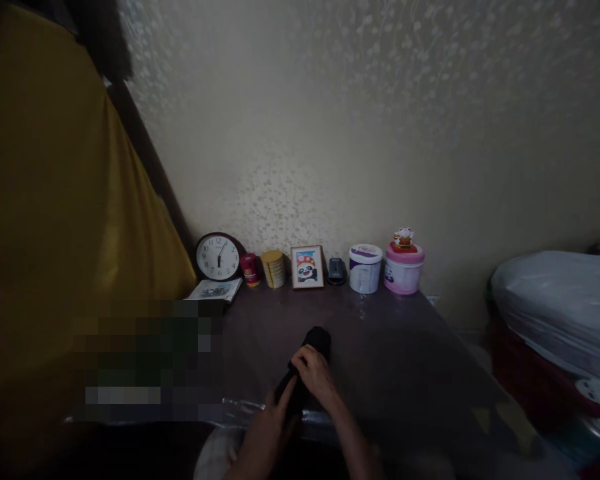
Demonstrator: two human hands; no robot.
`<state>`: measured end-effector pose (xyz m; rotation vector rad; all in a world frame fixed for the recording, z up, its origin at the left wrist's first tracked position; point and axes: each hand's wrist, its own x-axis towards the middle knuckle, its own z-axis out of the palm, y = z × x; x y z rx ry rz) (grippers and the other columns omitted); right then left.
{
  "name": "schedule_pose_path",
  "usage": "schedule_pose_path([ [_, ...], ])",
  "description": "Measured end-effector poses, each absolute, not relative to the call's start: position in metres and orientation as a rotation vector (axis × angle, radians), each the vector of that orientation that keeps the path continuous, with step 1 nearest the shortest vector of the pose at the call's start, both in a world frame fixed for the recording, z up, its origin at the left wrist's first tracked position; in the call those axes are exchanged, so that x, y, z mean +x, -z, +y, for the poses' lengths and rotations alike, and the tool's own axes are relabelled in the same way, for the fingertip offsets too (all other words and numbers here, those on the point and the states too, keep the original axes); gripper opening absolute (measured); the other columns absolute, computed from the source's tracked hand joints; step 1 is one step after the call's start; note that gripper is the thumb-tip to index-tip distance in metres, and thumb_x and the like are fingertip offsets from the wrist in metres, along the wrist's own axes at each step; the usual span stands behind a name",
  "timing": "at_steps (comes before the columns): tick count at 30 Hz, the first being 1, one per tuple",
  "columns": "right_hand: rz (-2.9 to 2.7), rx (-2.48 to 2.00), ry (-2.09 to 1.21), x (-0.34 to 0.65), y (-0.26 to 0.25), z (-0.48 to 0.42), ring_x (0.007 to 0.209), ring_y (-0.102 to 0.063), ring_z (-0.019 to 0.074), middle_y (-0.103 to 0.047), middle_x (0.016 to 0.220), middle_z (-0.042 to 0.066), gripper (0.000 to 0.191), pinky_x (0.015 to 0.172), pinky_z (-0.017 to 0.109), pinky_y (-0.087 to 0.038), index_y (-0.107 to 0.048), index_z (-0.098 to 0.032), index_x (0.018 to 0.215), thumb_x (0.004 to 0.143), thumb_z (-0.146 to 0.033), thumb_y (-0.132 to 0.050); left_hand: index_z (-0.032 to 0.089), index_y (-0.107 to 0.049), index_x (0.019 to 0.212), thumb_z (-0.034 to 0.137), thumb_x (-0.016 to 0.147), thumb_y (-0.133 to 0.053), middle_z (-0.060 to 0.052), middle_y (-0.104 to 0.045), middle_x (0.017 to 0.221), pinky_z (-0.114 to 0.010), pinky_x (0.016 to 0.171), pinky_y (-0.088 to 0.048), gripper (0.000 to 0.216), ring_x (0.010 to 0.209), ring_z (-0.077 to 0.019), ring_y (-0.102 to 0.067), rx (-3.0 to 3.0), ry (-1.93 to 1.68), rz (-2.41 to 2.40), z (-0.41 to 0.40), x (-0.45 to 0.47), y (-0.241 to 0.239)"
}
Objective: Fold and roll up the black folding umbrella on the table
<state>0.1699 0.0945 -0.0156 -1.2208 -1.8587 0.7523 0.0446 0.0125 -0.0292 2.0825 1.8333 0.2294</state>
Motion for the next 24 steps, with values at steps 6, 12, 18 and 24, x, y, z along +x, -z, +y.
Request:
schedule_pose_path([
  [6,-2.033,-1.352,-0.585,0.163,0.016,0.097,0.078,-0.056,0.0118,-0.055,0.084,0.001,0.015,0.072,0.022,-0.039,-0.06,-0.021,0.071,0.077,-0.014,-0.047,0.028,-0.016,0.138,0.019,0.082,-0.041,-0.012,-0.048,0.123,-0.026,0.077,-0.045,0.062,0.097,-0.0196,-0.059,2.079,-0.296,1.826,0.011,0.043,0.03],
  [12,-1.974,-1.335,-0.585,0.166,0.013,0.09,0.077,-0.055,0.012,-0.056,0.08,0.0,0.015,0.07,0.021,-0.041,-0.059,-0.021,0.074,0.082,-0.021,-0.045,0.03,-0.014,0.138,0.018,0.079,-0.043,-0.011,-0.046,0.127,-0.026,0.079,-0.044,0.067,0.096,-0.0186,-0.06,2.053,-0.386,1.767,0.015,0.04,0.038],
  [18,-1.973,-1.163,-0.638,0.17,0.008,0.078,0.082,-0.055,0.0142,-0.058,0.086,0.003,0.021,0.076,0.026,-0.042,-0.062,-0.022,0.081,0.084,-0.022,-0.041,0.026,-0.017,0.138,0.021,0.078,-0.044,-0.007,-0.045,0.132,-0.024,0.089,-0.04,0.066,0.11,-0.017,-0.053,2.002,-0.496,1.673,0.017,0.033,0.036],
  [24,-1.765,-1.188,-0.923,0.2,0.02,0.058,0.067,-0.058,0.0157,-0.062,0.075,0.002,0.02,0.064,0.029,-0.046,-0.064,-0.023,0.078,0.08,-0.033,-0.047,0.025,-0.018,0.138,0.035,0.081,-0.043,-0.011,-0.05,0.126,-0.03,0.089,-0.041,0.063,0.108,-0.021,-0.054,1.847,-0.482,1.733,0.019,0.022,0.025],
])
